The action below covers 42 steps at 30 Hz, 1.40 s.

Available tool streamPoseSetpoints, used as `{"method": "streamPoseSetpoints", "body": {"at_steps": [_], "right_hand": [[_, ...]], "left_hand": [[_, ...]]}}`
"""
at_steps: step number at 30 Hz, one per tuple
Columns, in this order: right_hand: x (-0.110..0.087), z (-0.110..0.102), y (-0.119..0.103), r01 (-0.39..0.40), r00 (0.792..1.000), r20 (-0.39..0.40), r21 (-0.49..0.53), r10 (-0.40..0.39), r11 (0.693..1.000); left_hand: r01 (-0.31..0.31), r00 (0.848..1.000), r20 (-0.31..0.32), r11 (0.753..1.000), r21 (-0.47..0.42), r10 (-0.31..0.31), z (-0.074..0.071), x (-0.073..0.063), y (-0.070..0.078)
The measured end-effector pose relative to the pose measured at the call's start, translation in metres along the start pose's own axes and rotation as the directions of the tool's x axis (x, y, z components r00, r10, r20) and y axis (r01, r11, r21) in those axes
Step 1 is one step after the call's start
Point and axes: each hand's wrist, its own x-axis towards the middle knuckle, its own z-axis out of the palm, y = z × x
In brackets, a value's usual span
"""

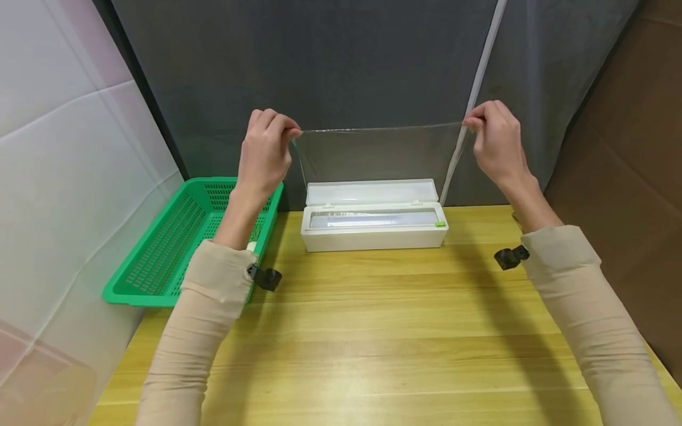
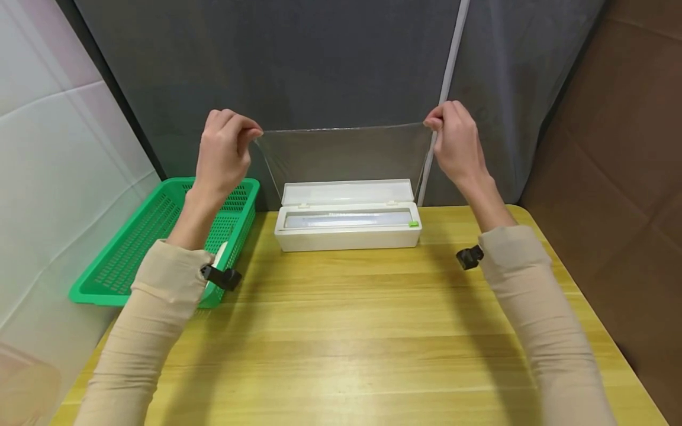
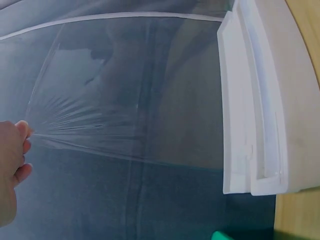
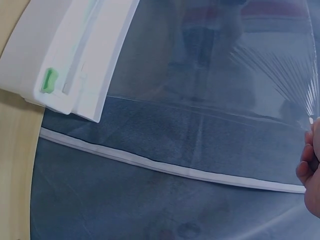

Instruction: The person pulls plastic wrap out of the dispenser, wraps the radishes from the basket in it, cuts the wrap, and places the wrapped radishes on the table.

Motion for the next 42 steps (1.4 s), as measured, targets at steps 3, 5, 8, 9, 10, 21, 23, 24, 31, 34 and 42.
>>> {"method": "streamPoseSetpoints", "body": {"at_steps": [3, 5, 8, 9, 10, 21, 23, 24, 31, 34, 42], "right_hand": [[0.000, -0.001, -0.001, 0.014, 1.000, -0.010, 0.008, -0.014, 1.000], [0.000, -0.002, -0.002, 0.020, 1.000, -0.012, 0.012, -0.020, 1.000], [-0.001, -0.004, -0.004, 0.023, 1.000, -0.010, 0.014, -0.022, 1.000], [-0.001, -0.005, -0.004, 0.023, 1.000, -0.007, 0.014, -0.023, 1.000], [-0.001, -0.005, -0.005, 0.021, 1.000, -0.003, 0.013, -0.021, 1.000], [-0.014, -0.016, -0.012, 0.017, 0.998, 0.053, 0.028, -0.019, 0.999], [-0.017, -0.019, -0.013, 0.021, 0.998, 0.063, 0.036, -0.024, 0.999], [-0.019, -0.020, -0.014, 0.022, 0.997, 0.068, 0.040, -0.024, 0.999], [-0.033, -0.026, -0.019, 0.017, 0.996, 0.092, 0.065, -0.023, 0.998], [-0.039, -0.027, -0.020, 0.024, 0.995, 0.090, 0.083, -0.032, 0.996], [-0.057, -0.031, -0.024, 0.053, 0.994, 0.088, 0.120, -0.064, 0.991]], "left_hand": [[0.000, 1.000, -0.001, 1.000, 0.001, 0.000, -0.002, -0.001, 0.001], [-0.004, 1.000, -0.002, 1.000, -0.002, 0.004, -0.004, -0.001, 0.002], [-0.020, 1.000, -0.004, 1.000, -0.019, 0.020, -0.006, -0.002, 0.002], [-0.028, 1.000, -0.004, 0.999, -0.026, 0.028, -0.006, -0.002, 0.002], [-0.038, 0.999, -0.007, 0.999, -0.035, 0.037, -0.007, -0.003, 0.002], [-0.089, 0.995, 0.041, 0.990, -0.111, 0.094, -0.022, -0.016, 0.006], [-0.101, 0.993, 0.049, 0.987, -0.123, 0.108, -0.024, -0.019, 0.007], [-0.110, 0.992, 0.051, 0.986, -0.128, 0.118, -0.025, -0.021, 0.007], [-0.139, 0.986, 0.071, 0.978, -0.156, 0.151, -0.029, -0.032, 0.010], [-0.149, 0.984, 0.077, 0.975, -0.164, 0.163, -0.030, -0.038, 0.012], [-0.153, 0.982, 0.084, 0.976, -0.154, 0.167, -0.033, -0.052, 0.015]]}}
